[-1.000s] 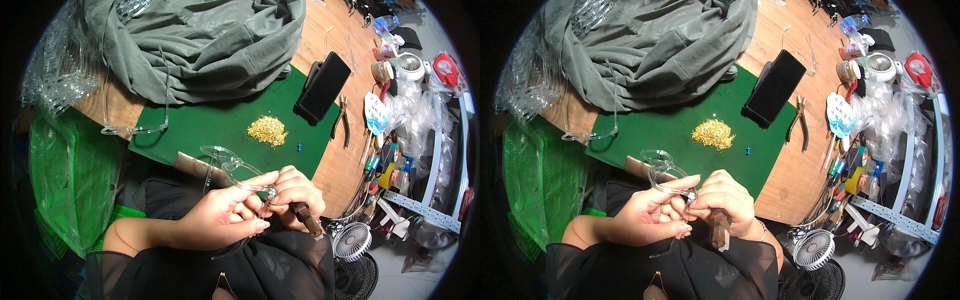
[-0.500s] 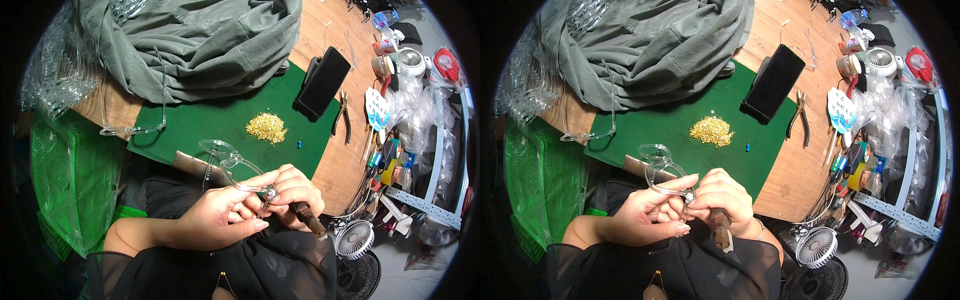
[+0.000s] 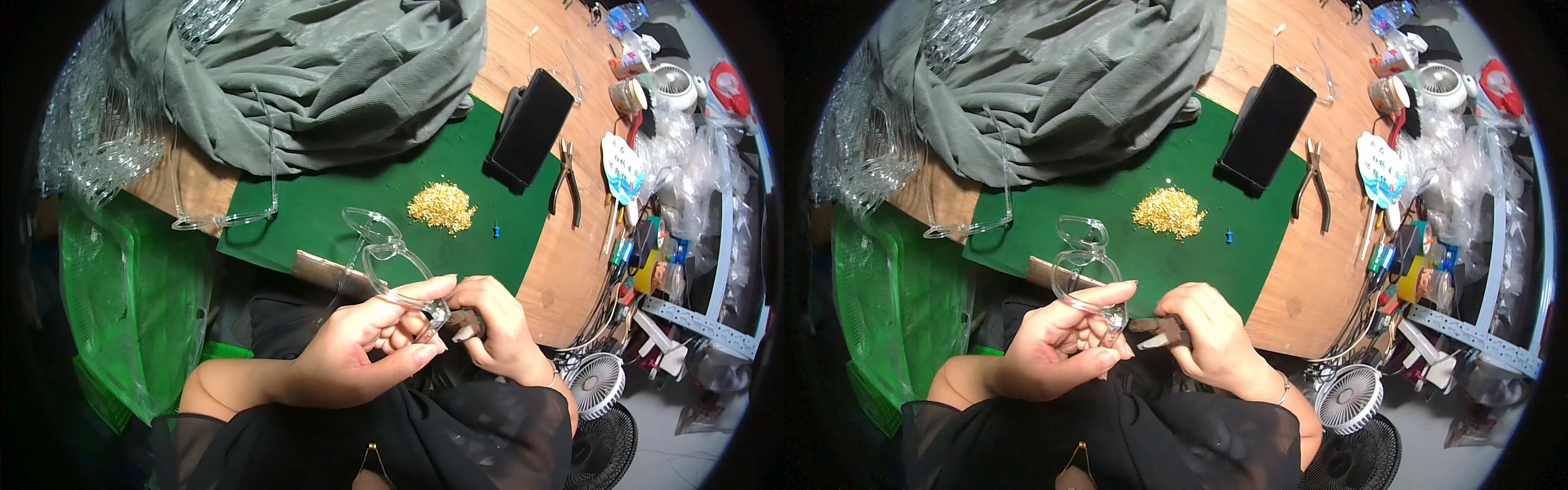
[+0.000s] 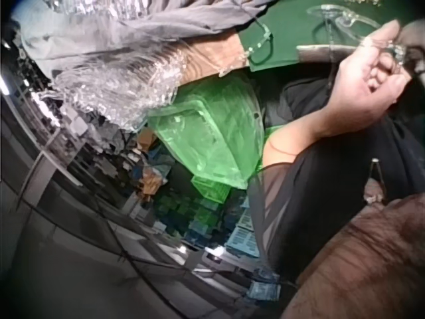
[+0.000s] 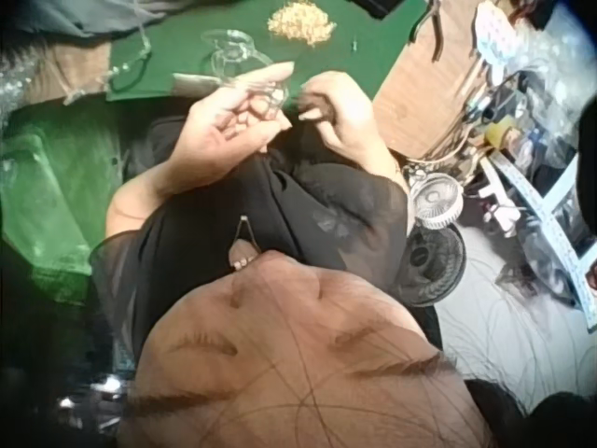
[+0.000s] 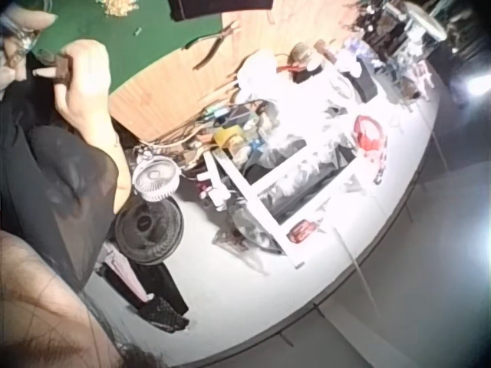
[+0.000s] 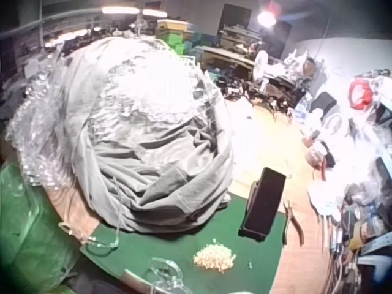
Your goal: The person assembles a pair of clear eyeglasses by inserting small gold-colored components into the frame using pliers. They repeatedly adjust the frame and components, occasionally picking up additional parts from the table.
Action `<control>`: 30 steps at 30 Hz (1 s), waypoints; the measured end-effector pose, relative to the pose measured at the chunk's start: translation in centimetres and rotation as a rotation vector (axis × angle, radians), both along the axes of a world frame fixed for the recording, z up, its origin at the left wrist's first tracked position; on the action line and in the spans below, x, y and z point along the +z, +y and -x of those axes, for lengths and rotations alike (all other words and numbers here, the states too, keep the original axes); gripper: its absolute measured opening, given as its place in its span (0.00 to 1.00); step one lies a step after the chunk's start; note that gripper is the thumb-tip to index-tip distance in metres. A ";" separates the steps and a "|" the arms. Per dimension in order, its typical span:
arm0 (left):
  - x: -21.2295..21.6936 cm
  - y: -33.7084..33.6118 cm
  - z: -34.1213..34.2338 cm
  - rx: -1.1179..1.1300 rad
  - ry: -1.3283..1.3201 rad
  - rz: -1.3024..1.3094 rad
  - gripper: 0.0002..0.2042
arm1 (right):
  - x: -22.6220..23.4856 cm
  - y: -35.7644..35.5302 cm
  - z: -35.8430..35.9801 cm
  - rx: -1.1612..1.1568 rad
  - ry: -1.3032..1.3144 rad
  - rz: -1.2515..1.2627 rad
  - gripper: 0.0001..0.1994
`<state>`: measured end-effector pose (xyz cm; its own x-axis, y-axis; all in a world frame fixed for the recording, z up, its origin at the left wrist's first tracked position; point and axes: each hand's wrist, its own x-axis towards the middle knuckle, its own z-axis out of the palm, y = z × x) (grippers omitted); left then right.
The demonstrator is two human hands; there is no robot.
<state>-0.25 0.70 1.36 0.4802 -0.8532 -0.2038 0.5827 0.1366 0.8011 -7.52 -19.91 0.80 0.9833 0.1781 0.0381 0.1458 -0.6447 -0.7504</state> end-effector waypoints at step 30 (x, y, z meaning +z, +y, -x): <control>-1.5 -0.8 0.8 0.196 -0.740 0.026 0.22 | -0.8 1.4 -0.5 0.063 -0.197 0.092 0.11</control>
<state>-1.07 -0.06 -0.13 0.6266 -0.7386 0.2488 -0.1409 0.2066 0.9682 -7.06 -18.53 -0.05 0.9453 0.2503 0.2094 0.3260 -0.6945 -0.6414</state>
